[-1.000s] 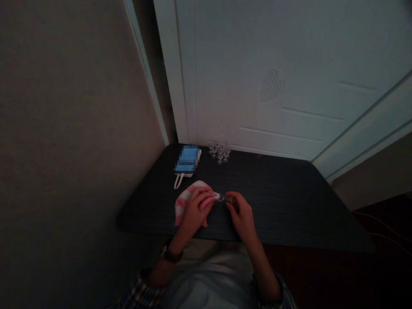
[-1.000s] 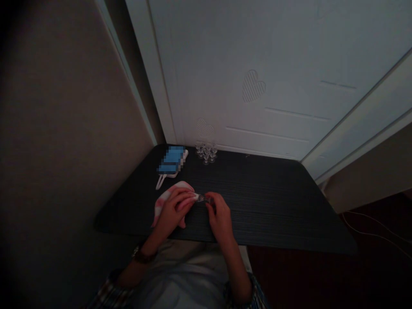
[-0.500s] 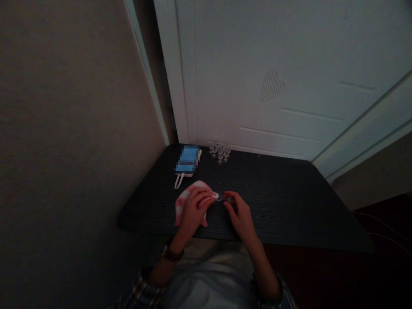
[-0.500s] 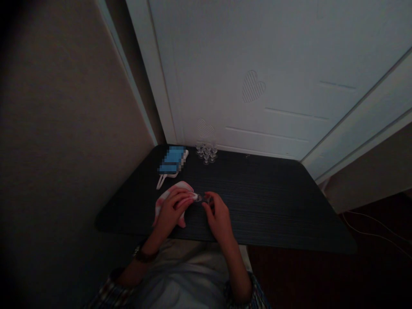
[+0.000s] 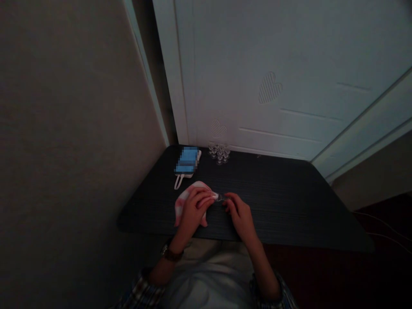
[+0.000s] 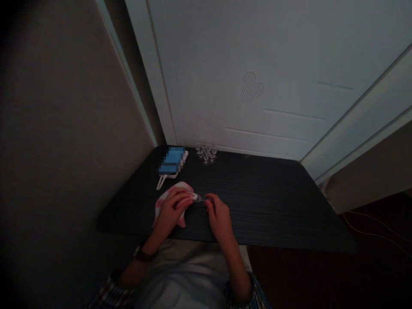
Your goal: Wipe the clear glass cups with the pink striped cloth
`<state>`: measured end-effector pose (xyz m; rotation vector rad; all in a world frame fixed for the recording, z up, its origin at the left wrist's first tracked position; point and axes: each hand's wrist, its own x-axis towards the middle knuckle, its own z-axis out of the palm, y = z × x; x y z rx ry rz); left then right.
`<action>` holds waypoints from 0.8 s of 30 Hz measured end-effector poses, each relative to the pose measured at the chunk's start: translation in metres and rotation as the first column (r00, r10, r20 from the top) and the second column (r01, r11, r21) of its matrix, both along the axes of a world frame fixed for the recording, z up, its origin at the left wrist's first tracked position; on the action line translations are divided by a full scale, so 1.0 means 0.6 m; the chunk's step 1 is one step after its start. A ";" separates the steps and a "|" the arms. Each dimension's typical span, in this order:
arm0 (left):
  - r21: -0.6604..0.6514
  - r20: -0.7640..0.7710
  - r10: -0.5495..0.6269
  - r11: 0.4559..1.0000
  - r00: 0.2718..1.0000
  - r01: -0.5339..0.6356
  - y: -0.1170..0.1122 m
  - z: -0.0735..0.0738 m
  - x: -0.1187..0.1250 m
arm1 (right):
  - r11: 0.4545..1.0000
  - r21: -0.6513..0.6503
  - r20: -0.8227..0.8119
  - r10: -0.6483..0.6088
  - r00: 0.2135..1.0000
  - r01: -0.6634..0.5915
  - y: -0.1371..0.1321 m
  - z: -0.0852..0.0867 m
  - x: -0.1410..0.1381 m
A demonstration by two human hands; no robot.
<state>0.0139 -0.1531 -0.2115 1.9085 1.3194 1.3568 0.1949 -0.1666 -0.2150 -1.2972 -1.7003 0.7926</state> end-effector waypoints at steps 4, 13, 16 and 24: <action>0.003 -0.021 -0.002 1.000 1.000 0.002 -0.001 0.002 0.001 | 0.999 0.039 0.010 -0.011 1.000 0.010 0.000 -0.001 0.000; 0.015 -0.066 0.000 1.000 0.998 0.001 -0.003 -0.001 0.004 | 0.995 0.096 0.025 -0.028 0.999 0.026 0.000 -0.004 0.000; 0.015 -0.056 -0.004 1.000 0.998 0.004 -0.003 -0.002 0.004 | 0.993 0.118 0.022 -0.032 0.999 0.029 0.000 -0.003 0.000; 0.009 -0.022 -0.005 1.000 1.000 0.005 0.000 0.000 0.004 | 0.984 0.176 -0.026 -0.028 0.999 0.032 -0.001 0.012 -0.004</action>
